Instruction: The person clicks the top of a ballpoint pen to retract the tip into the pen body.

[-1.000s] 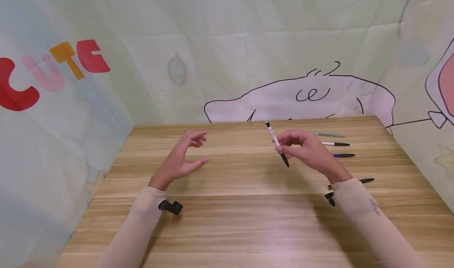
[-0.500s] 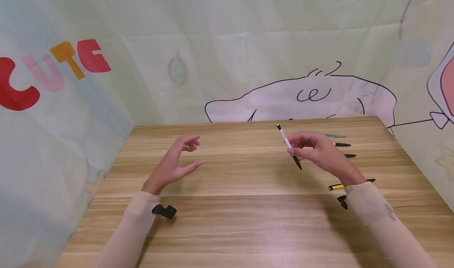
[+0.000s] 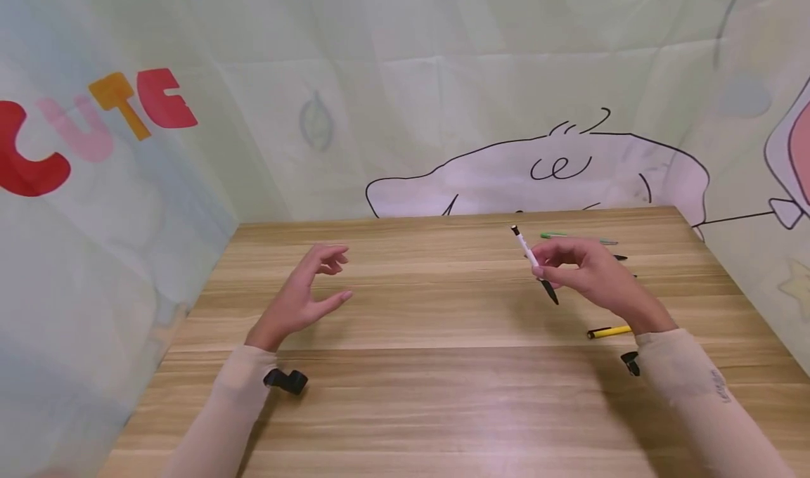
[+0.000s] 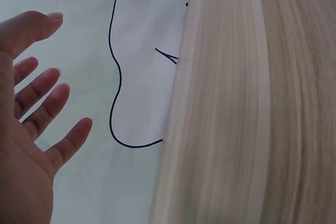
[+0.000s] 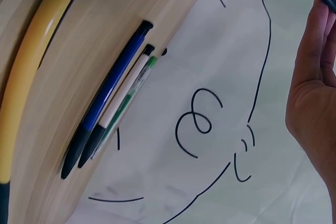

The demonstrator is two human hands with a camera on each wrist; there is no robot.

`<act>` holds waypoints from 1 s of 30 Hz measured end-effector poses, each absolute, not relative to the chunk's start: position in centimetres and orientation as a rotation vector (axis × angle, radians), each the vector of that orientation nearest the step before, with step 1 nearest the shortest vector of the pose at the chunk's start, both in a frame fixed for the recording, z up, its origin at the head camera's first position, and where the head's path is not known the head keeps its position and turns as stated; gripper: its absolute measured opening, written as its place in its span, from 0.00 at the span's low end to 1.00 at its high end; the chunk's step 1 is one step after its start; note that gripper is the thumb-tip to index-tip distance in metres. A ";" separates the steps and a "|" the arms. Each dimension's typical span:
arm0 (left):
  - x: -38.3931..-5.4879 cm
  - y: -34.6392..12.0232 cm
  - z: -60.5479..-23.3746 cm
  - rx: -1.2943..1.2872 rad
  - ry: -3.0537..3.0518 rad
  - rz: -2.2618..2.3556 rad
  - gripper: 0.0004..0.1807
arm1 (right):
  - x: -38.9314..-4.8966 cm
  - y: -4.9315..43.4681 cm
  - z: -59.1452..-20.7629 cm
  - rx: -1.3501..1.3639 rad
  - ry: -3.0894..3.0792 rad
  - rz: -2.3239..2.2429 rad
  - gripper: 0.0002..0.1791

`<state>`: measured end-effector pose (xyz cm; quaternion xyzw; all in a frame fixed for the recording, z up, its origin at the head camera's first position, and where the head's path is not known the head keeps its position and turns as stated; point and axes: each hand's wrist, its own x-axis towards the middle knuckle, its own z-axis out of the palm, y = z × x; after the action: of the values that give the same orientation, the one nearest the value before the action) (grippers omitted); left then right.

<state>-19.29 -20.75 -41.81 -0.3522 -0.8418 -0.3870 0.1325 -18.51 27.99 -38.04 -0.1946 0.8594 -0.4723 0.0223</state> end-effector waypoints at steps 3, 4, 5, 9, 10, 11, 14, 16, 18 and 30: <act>-19.3 -21.0 -41.9 -1.020 -2.438 -1.119 0.42 | -18.4 28.8 -38.2 -0.589 2.677 -1.451 0.10; -19.3 -21.0 -41.9 -1.022 -2.436 -1.118 0.42 | -18.4 29.0 -38.2 -0.585 2.678 -1.450 0.11; -19.3 -21.1 -42.0 -1.023 -2.434 -1.115 0.42 | -18.4 29.2 -38.2 -0.585 2.680 -1.448 0.11; -19.3 -21.2 -42.0 -1.028 -2.432 -1.114 0.42 | -18.3 29.9 -38.3 -0.606 2.673 -1.453 0.11; -19.3 -21.2 -42.0 -1.028 -2.432 -1.116 0.42 | -18.2 30.1 -38.4 -0.614 2.675 -1.449 0.11; -19.3 -21.3 -41.9 -1.026 -2.433 -1.116 0.42 | -18.2 30.3 -38.4 -0.621 2.680 -1.442 0.11; -19.4 -21.3 -41.9 -1.023 -2.438 -1.120 0.42 | -18.2 30.9 -38.6 -0.629 2.707 -1.406 0.11; -19.3 -21.2 -41.8 -1.022 -2.442 -1.119 0.42 | -18.1 31.3 -38.7 -0.620 2.736 -1.374 0.11; -19.3 -21.2 -41.7 -1.022 -2.446 -1.117 0.42 | -18.2 31.6 -38.8 -0.601 2.764 -1.342 0.12; -19.3 -21.1 -41.6 -1.036 -2.449 -1.111 0.41 | -18.3 33.3 -39.4 -0.621 2.789 -1.333 0.13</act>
<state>-19.32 -21.05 -41.56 -0.3565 -0.8427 -0.3821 0.1294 -18.34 33.27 -39.38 -0.1971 0.8845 -0.4228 -0.0057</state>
